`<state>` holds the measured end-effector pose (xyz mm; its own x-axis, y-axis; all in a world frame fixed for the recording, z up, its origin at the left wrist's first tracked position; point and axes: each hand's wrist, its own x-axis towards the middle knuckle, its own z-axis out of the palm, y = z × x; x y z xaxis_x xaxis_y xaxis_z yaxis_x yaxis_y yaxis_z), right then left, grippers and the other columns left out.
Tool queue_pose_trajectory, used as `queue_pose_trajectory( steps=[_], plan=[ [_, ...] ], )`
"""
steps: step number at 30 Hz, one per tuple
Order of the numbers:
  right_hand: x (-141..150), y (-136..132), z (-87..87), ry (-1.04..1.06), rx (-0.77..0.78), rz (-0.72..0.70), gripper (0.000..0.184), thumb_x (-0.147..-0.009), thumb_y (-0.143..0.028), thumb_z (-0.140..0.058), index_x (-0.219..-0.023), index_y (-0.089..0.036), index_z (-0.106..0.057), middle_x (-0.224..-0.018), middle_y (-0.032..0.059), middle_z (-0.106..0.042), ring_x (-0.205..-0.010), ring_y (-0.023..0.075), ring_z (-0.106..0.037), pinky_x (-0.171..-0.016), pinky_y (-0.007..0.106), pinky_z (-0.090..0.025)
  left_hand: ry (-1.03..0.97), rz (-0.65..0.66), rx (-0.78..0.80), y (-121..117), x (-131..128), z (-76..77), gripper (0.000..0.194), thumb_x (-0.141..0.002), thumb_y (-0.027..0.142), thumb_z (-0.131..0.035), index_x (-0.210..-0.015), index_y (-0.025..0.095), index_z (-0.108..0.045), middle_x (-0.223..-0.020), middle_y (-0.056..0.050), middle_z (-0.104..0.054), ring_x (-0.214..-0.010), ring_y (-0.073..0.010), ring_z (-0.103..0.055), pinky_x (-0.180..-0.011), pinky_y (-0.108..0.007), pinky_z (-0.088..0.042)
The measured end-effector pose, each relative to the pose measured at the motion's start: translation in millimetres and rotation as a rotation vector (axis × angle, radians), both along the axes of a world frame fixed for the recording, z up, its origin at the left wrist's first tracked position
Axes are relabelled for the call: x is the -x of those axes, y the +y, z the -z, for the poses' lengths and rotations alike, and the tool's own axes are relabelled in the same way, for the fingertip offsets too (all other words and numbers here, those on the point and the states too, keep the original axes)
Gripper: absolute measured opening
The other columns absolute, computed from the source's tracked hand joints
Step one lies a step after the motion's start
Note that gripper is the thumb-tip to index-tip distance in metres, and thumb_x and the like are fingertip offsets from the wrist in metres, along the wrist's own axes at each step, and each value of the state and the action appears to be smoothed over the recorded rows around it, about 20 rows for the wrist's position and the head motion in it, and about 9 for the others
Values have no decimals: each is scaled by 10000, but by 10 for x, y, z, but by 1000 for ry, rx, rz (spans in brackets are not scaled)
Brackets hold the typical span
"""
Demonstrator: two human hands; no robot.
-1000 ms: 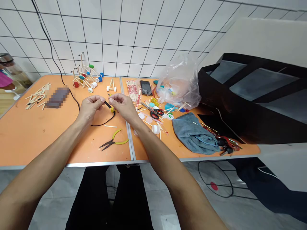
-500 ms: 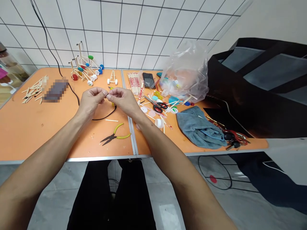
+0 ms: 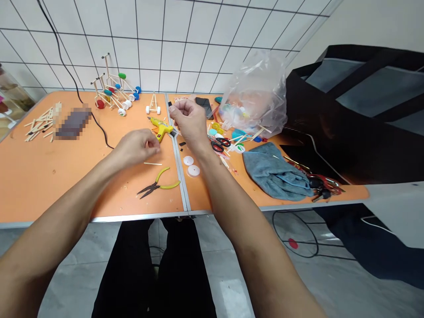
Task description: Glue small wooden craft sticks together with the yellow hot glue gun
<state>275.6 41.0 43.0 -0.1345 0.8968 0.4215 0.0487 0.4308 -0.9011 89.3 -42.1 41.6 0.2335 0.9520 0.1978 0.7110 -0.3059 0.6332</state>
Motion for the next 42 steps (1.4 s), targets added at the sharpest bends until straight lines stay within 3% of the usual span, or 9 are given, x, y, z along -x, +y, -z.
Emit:
queue_pose_trajectory(
  steps=[3,6,13,17,23,26,30,36,42],
  plan=[
    [-84,47,-20,9,-8,61,315,-964,-414,-815,-852,-218,-596,-791,-23,-603,-762,129,-610,-711,253,-511,319,116,14,-70,-80,-9,58,-852,275,-755,-833,246,-802,-959,-50,-770,-974,-257,-695,-742,-338,-474],
    [-147,81,-31,13,-18,88,309,-985,-416,-790,-859,-223,-585,-793,-26,-588,-751,121,-600,-701,247,-506,501,169,25,-113,-133,-27,91,-895,296,-743,-837,240,-785,-1020,-79,-761,-1054,-288,-687,-738,-355,-457],
    [-166,118,-18,8,-20,122,229,-972,-327,-757,-859,-223,-587,-773,-29,-592,-741,127,-592,-696,258,-507,570,201,25,-103,-176,87,232,-896,164,-622,-672,227,-613,-961,-102,-731,-1046,-294,-686,-727,-367,-432],
    [-135,109,-10,-4,-19,128,193,-960,-264,-731,-841,-220,-586,-772,-28,-595,-726,127,-587,-708,271,-501,338,162,-19,-10,-65,101,205,-897,199,-646,-698,232,-608,-918,-90,-731,-972,-277,-684,-787,-368,-480],
    [-102,78,-7,-31,-27,113,163,-947,-264,-712,-835,-221,-601,-768,-28,-599,-744,133,-587,-743,280,-509,-349,-224,26,86,165,-53,135,-905,186,-642,-803,238,-570,-740,-7,-687,-696,-183,-640,-690,-292,-506],
    [-55,34,0,-63,-4,81,166,-920,-272,-717,-812,-223,-602,-748,-28,-600,-734,141,-584,-738,291,-510,-582,-328,88,98,148,-81,191,-897,129,-605,-780,248,-513,-627,36,-583,-525,-136,-513,-537,-244,-409],
    [43,-39,27,-102,39,25,159,-879,-274,-725,-785,-222,-608,-727,-27,-608,-725,149,-586,-720,298,-503,-749,-404,129,116,84,-100,201,-840,67,-603,-755,234,-530,-562,66,-467,-470,-101,-398,-463,-209,-277],
    [176,-151,106,-152,85,-93,163,-842,-311,-746,-771,-228,-624,-719,-26,-629,-684,144,-555,-683,300,-478,-856,-382,206,110,48,-159,180,-712,38,-619,-736,210,-572,-561,77,-427,-468,-81,-365,-451,-184,-245],
    [245,-220,151,-146,113,-164,169,-808,-344,-741,-758,-230,-626,-718,-24,-633,-682,136,-540,-661,290,-460,-878,-341,235,92,3,-151,143,-713,82,-638,-713,207,-568,-551,69,-442,-456,-74,-357,-441,-188,-217]
  ],
)
